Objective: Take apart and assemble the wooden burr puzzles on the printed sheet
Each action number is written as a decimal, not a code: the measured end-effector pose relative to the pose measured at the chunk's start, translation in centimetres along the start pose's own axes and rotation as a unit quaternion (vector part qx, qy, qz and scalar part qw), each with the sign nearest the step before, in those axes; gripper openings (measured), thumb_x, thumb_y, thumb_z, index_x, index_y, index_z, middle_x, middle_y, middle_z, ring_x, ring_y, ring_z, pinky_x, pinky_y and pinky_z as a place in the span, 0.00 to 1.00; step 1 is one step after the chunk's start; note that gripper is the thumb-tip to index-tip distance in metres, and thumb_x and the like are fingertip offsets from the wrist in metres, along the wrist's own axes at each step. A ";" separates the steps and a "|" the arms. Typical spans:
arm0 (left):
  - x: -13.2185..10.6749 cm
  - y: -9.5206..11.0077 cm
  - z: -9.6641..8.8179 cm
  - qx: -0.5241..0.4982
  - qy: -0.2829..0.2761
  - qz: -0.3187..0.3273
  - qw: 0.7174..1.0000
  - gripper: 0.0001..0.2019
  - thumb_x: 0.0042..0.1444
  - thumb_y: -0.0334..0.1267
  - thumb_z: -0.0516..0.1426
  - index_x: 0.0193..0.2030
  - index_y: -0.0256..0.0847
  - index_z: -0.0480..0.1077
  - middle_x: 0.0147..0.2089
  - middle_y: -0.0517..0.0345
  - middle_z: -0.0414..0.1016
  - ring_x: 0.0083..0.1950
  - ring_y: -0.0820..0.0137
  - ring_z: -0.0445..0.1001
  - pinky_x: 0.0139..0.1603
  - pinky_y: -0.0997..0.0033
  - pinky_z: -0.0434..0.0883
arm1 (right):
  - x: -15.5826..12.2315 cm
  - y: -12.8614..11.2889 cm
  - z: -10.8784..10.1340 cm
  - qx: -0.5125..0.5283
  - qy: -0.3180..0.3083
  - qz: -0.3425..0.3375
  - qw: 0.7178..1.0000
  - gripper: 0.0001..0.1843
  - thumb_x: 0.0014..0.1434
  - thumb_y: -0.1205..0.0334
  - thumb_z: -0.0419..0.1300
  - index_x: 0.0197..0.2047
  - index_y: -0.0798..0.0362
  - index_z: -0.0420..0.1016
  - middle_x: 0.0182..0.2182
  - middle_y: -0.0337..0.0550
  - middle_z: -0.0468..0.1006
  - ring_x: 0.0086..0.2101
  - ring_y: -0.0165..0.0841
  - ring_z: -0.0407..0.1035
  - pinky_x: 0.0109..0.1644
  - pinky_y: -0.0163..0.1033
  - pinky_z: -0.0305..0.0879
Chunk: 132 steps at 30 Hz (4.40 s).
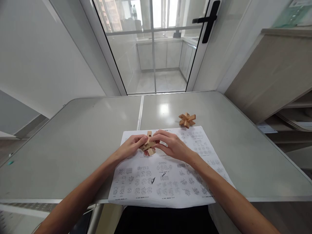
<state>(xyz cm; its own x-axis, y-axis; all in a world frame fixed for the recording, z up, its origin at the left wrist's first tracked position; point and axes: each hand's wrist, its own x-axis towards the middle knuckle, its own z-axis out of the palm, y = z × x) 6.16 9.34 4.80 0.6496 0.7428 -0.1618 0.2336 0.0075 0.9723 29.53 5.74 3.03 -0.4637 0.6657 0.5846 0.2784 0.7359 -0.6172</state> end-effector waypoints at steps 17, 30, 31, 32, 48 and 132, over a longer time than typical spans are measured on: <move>0.4 -0.4 0.3 -0.065 -0.025 0.049 0.996 0.30 0.74 0.61 0.46 0.44 0.36 0.75 0.41 0.46 0.84 0.34 0.66 0.82 0.36 0.67 0.77 | 0.6 -0.2 0.8 0.081 0.061 0.111 0.989 0.10 0.72 0.59 0.62 0.55 0.45 0.79 0.42 0.44 0.78 0.40 0.37 0.75 0.47 0.47 0.76; -0.2 -0.2 0.9 0.017 0.016 0.083 0.996 0.24 0.75 0.56 0.48 0.44 0.38 0.73 0.35 0.52 0.82 0.34 0.68 0.79 0.42 0.66 0.75 | 0.4 0.0 0.9 0.123 0.065 0.178 0.974 0.12 0.71 0.51 0.63 0.52 0.48 0.80 0.41 0.45 0.79 0.41 0.38 0.77 0.48 0.48 0.77; -0.2 -0.1 0.9 0.018 0.024 0.083 0.996 0.24 0.75 0.56 0.49 0.44 0.38 0.74 0.35 0.52 0.83 0.34 0.68 0.79 0.42 0.66 0.75 | 0.4 0.0 0.8 0.124 0.065 0.173 0.975 0.12 0.71 0.52 0.63 0.52 0.48 0.80 0.42 0.45 0.79 0.41 0.37 0.77 0.48 0.48 0.78; -0.2 -0.1 0.8 0.014 0.026 0.081 0.996 0.24 0.75 0.57 0.49 0.44 0.38 0.74 0.36 0.51 0.83 0.34 0.68 0.79 0.42 0.66 0.75 | 0.5 -0.1 0.8 0.123 0.066 0.165 0.976 0.11 0.72 0.52 0.63 0.52 0.48 0.79 0.42 0.45 0.78 0.41 0.37 0.77 0.47 0.47 0.78; 0.1 -0.3 -0.7 0.183 0.149 0.001 0.972 0.26 0.70 0.57 0.51 0.27 0.41 0.67 0.21 0.63 0.67 0.21 0.73 0.65 0.26 0.70 0.60 | 0.7 -0.3 -0.1 0.187 0.151 0.188 0.952 0.09 0.69 0.54 0.66 0.50 0.45 0.80 0.42 0.43 0.78 0.41 0.36 0.76 0.49 0.46 0.78; 0.5 -0.5 0.2 0.378 0.070 0.132 0.913 0.32 0.77 0.45 0.38 0.24 0.43 0.69 0.23 0.57 0.71 0.37 0.62 0.68 0.53 0.55 0.63 | 0.1 -0.9 1.4 0.017 -0.015 0.022 1.000 0.04 0.74 0.58 0.61 0.48 0.49 0.73 0.35 0.40 0.73 0.32 0.32 0.69 0.38 0.42 0.72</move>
<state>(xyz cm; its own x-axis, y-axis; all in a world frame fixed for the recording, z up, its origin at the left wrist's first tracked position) 6.57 9.57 4.16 0.6688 0.7308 0.1369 0.5499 -0.6101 0.5704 28.08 4.96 2.89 -0.4761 0.6935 0.5408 0.2713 0.7007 -0.6598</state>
